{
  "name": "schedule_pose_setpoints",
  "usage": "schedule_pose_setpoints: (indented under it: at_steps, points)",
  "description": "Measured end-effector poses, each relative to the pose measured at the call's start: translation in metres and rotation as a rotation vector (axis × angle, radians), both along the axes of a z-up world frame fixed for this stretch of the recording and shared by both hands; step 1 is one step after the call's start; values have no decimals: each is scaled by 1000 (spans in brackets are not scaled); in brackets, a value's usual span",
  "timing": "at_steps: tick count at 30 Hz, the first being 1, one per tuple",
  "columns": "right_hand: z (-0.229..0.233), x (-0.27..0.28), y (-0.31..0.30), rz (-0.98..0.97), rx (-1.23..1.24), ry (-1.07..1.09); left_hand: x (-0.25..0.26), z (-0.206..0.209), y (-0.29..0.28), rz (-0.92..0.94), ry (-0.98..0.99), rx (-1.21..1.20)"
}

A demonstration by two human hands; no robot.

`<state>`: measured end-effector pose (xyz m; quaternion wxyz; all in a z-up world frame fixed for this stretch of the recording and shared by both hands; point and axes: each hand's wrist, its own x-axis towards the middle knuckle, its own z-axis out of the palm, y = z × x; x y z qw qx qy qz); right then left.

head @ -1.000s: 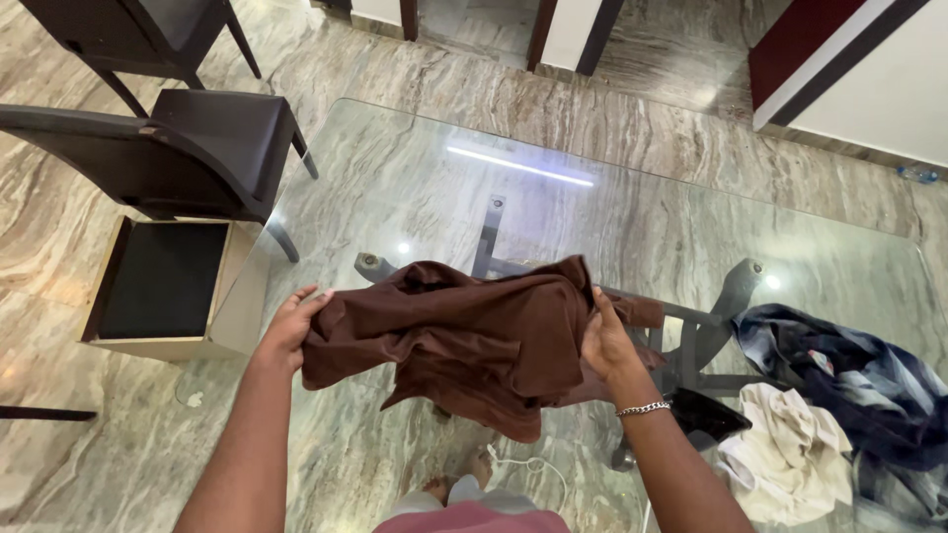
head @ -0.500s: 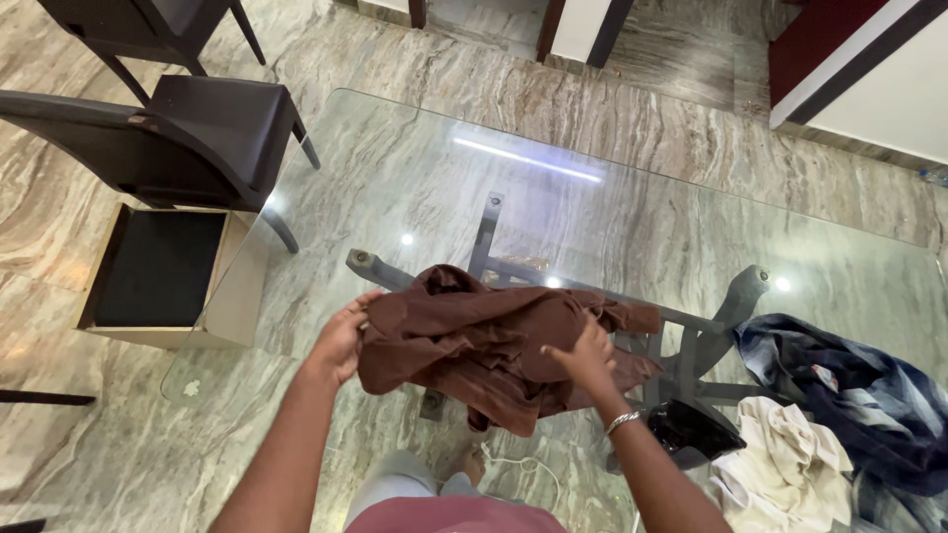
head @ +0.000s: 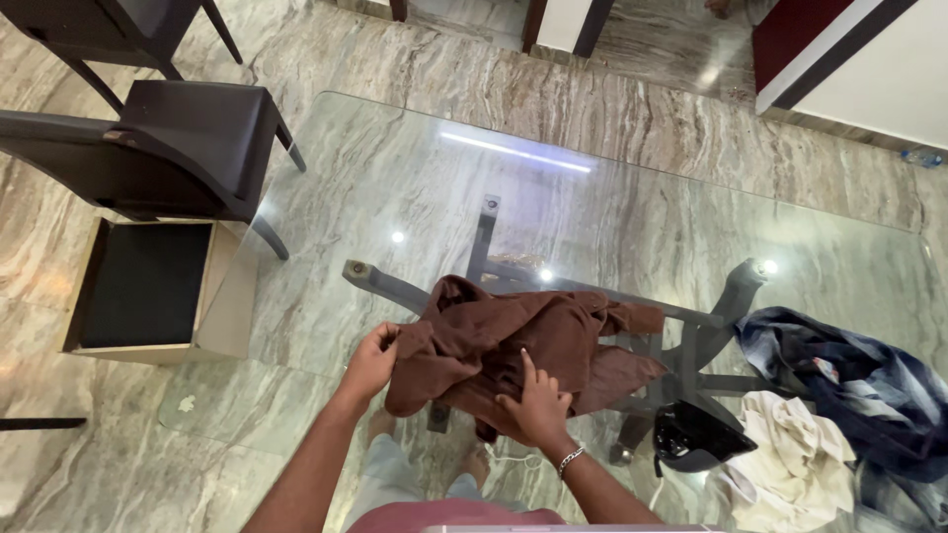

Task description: The person irons a brown long-sleeved shirt on a glass dining table. They repeatedly unfold, smooth, and iron different sections of the shirt, including the sleeves and body, using a handheld electric iron. The person adjusts the garment frequently to ensure all areas are pressed.

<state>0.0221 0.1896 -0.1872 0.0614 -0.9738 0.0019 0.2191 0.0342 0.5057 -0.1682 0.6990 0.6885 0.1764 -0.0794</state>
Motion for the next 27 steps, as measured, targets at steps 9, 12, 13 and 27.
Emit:
schedule_pose_setpoints:
  at_steps: [9,12,13,27]
  points:
    - [10,47,27,-247,433,-177,69,16,91,71,-142,8]
    - [-1,76,41,-388,965,-288,90,35,123,138,-54,-203]
    - [-5,86,48,-466,1169,-279,96,40,134,179,-7,-204]
    - [173,139,177,-887,1942,264,123,160,324,80,166,-263]
